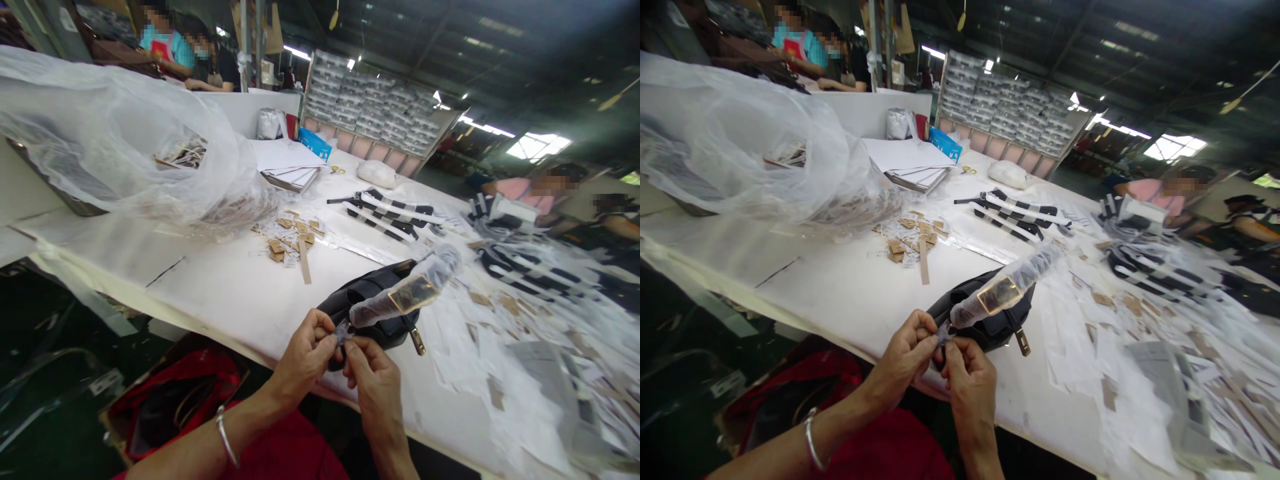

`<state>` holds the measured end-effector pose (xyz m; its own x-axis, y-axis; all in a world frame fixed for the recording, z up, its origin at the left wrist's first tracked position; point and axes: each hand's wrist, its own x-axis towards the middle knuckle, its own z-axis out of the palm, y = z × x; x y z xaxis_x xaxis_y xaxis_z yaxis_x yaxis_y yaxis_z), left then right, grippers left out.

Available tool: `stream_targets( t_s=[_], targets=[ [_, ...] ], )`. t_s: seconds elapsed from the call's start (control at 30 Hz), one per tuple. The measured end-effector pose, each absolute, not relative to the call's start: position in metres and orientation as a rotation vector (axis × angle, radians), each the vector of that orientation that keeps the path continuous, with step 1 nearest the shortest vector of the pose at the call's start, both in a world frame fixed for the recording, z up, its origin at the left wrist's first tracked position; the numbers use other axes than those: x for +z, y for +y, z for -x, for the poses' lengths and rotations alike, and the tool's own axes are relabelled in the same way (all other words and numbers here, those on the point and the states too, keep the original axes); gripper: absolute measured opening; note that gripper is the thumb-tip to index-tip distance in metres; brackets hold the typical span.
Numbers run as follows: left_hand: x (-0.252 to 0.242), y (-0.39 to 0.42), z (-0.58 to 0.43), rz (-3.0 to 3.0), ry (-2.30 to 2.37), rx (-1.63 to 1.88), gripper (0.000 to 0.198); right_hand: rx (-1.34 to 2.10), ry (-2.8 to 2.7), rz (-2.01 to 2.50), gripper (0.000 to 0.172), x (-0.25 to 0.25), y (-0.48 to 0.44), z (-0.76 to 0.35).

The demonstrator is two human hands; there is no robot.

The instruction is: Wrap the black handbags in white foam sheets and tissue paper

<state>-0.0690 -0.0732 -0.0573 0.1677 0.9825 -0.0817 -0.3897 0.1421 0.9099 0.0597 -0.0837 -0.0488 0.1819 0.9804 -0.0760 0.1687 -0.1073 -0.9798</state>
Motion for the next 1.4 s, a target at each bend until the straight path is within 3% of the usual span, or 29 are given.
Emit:
stream_targets(
  t_s=[0.2,0.5,0.6,0.7,0.83,1.0,1.17,1.3,1.4],
  targets=[
    [-0.064,-0.072,0.071,-0.911,0.869,1.156,0.033,0.858,-1.119,1.497,0.038,-0.039,-0.093,-0.059],
    [-0.064,-0.068,0.075,-0.993,0.890,1.079,0.038,-0.060,-1.232,1.384,0.022,0.001,-0.091,-0.099],
    [-0.061,-0.065,0.077,-1.049,0.924,0.985,0.043,-0.251,-1.367,1.410,0.033,0.011,-0.075,-0.120],
    [-0.060,-0.062,0.077,-1.029,0.924,0.949,0.047,-0.128,-1.468,1.554,0.054,0.010,-0.055,-0.141],
    [-0.055,-0.057,0.077,-1.070,1.015,0.908,0.045,0.244,-1.728,1.579,0.039,-0.008,-0.036,-0.149],
    [-0.049,-0.051,0.068,-1.236,1.176,1.023,0.038,0.014,-1.893,1.433,0.030,-0.027,-0.033,-0.138],
    [-0.051,-0.050,0.070,-1.269,1.053,0.915,0.046,0.063,-1.775,1.489,0.031,-0.008,-0.039,-0.145],
    [-0.060,-0.051,0.090,-1.325,0.959,0.869,0.063,0.069,-1.466,1.660,0.034,0.013,-0.037,-0.156],
    [-0.065,-0.054,0.103,-1.417,1.055,0.923,0.061,0.071,-1.397,1.673,0.044,0.019,-0.022,-0.165]
  ],
)
